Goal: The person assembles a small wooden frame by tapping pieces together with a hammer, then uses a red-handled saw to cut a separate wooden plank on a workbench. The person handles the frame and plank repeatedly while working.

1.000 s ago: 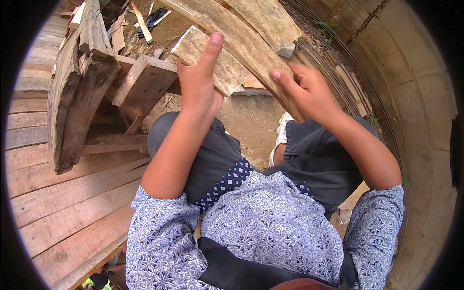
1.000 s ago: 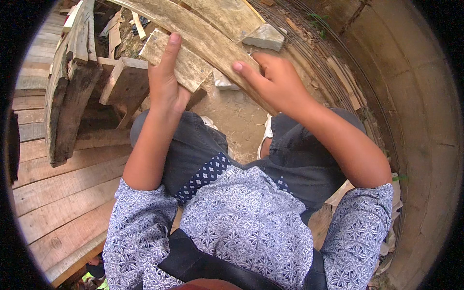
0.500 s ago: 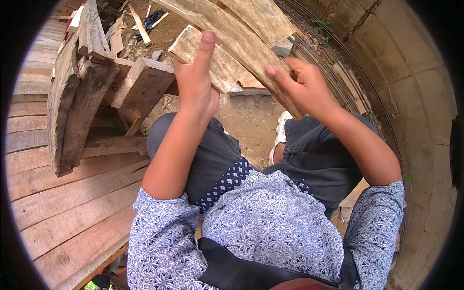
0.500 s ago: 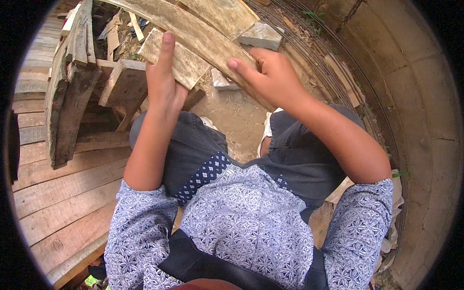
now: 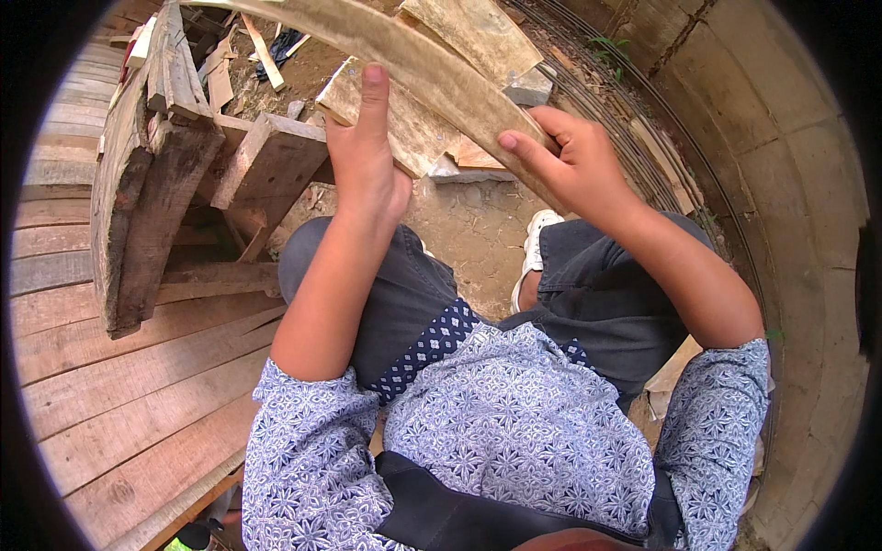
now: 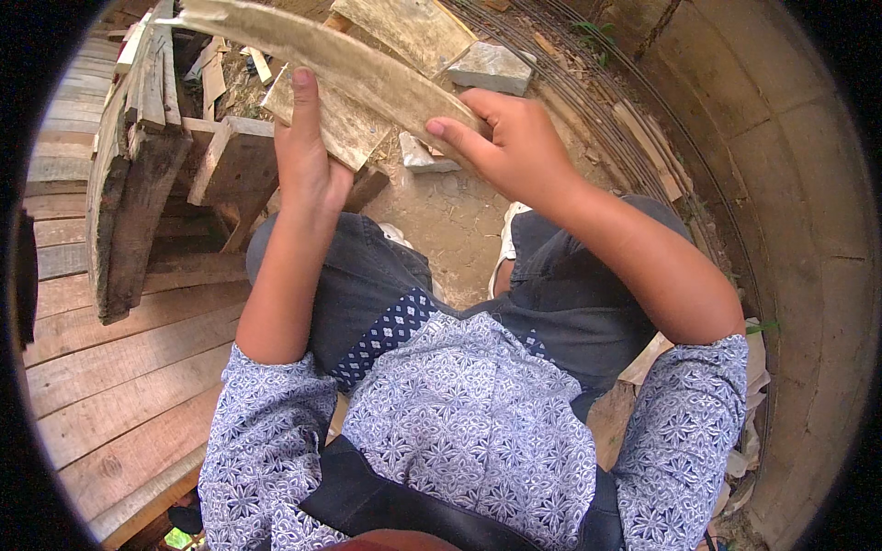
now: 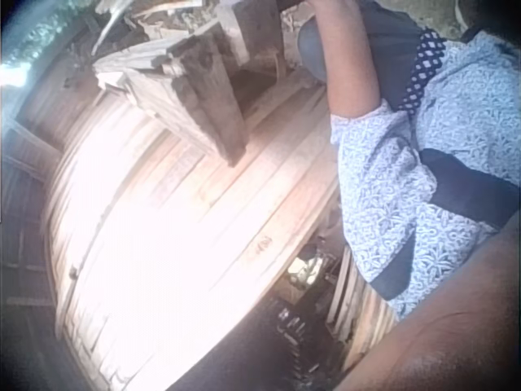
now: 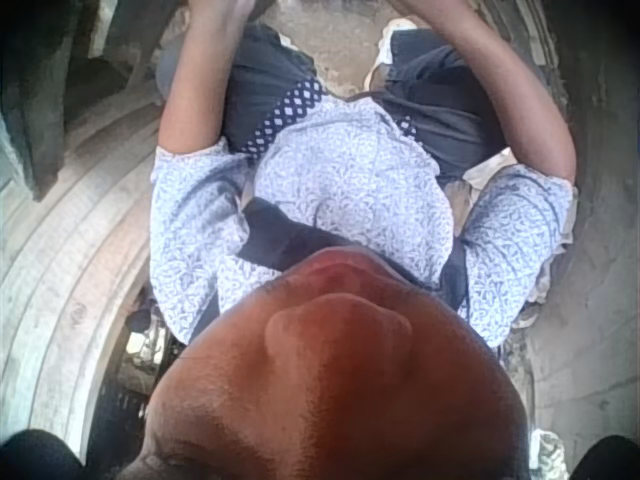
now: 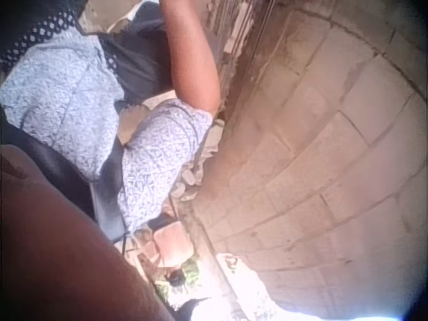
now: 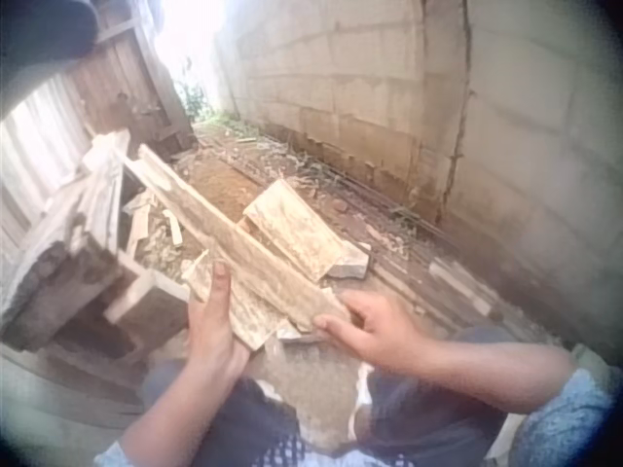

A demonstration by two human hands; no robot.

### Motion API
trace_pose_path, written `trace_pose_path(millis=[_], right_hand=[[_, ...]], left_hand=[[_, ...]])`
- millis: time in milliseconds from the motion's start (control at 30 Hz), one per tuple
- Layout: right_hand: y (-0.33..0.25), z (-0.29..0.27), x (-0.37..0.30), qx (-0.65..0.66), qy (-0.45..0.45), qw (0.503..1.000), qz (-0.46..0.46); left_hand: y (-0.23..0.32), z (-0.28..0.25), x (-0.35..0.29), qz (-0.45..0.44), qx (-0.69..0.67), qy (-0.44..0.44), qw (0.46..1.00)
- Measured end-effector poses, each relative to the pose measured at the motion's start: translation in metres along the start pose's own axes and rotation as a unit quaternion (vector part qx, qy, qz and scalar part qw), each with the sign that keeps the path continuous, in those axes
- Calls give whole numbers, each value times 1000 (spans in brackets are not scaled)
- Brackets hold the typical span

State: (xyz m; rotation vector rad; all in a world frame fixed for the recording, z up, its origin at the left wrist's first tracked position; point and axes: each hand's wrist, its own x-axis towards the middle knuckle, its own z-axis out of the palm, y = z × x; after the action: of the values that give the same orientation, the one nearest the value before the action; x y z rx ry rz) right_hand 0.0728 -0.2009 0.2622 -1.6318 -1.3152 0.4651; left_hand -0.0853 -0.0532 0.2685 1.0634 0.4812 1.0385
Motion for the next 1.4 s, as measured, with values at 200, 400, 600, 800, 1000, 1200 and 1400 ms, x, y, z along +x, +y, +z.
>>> trace_pose_path(millis=[200, 400, 600, 800, 1000, 1200, 1400], right_hand=[[4, -5, 1, 59, 1, 998, 27], [-2, -7, 5, 276, 13, 961, 13], [-6, -36, 22, 273, -37, 961, 30], [-6, -60, 36, 323, -26, 941, 98], [-4, -68, 37, 287, -58, 951, 104], [-5, -69, 38, 261, -63, 953, 141], [-1, -70, 39, 229, -72, 960, 146]], left_hand=[[-4, -1, 1, -31, 4, 0, 1000], [-5, 3, -6, -148, -3, -47, 988], [-12, 9, -17, -202, 51, -112, 972], [-4, 11, -23, -270, 96, -135, 948], [-1, 10, -24, -301, 150, -166, 927], [0, 13, -25, -300, 186, -168, 920], [0, 12, -26, -303, 182, -163, 921]])
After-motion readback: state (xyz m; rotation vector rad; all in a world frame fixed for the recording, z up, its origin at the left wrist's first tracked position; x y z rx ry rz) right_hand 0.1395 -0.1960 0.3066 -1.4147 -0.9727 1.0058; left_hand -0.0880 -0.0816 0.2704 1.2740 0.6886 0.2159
